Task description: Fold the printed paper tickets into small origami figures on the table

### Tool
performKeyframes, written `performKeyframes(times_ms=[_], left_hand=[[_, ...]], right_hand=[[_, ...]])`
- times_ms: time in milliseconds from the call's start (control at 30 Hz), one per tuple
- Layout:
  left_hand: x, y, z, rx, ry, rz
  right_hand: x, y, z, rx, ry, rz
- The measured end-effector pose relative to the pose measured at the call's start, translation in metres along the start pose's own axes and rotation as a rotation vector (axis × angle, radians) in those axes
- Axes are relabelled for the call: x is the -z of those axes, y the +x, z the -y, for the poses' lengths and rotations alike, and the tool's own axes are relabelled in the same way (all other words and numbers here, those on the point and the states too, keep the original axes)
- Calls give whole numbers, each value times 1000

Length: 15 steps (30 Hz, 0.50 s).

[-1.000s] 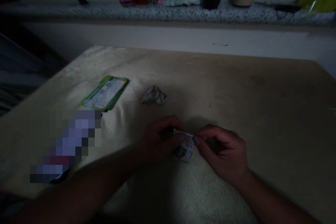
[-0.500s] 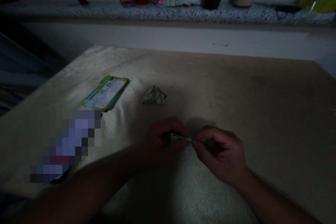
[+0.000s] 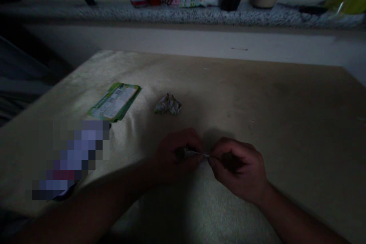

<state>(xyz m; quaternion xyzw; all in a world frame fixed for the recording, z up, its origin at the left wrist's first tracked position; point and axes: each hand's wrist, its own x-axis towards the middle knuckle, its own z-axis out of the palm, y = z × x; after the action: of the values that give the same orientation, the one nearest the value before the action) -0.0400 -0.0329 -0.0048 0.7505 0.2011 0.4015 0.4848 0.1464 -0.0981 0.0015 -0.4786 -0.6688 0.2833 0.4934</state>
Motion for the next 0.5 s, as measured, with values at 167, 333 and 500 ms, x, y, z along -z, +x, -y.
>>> performKeyframes(times_ms=[167, 333, 500], left_hand=[[-1, 0, 1, 6, -13, 45], [-2, -1, 1, -1, -30, 74], [0, 0, -1, 33, -38, 59]], right_hand=[[3, -3, -1, 31, -37, 26], [3, -3, -1, 33, -25, 53], [1, 0, 0, 18, 5, 29]])
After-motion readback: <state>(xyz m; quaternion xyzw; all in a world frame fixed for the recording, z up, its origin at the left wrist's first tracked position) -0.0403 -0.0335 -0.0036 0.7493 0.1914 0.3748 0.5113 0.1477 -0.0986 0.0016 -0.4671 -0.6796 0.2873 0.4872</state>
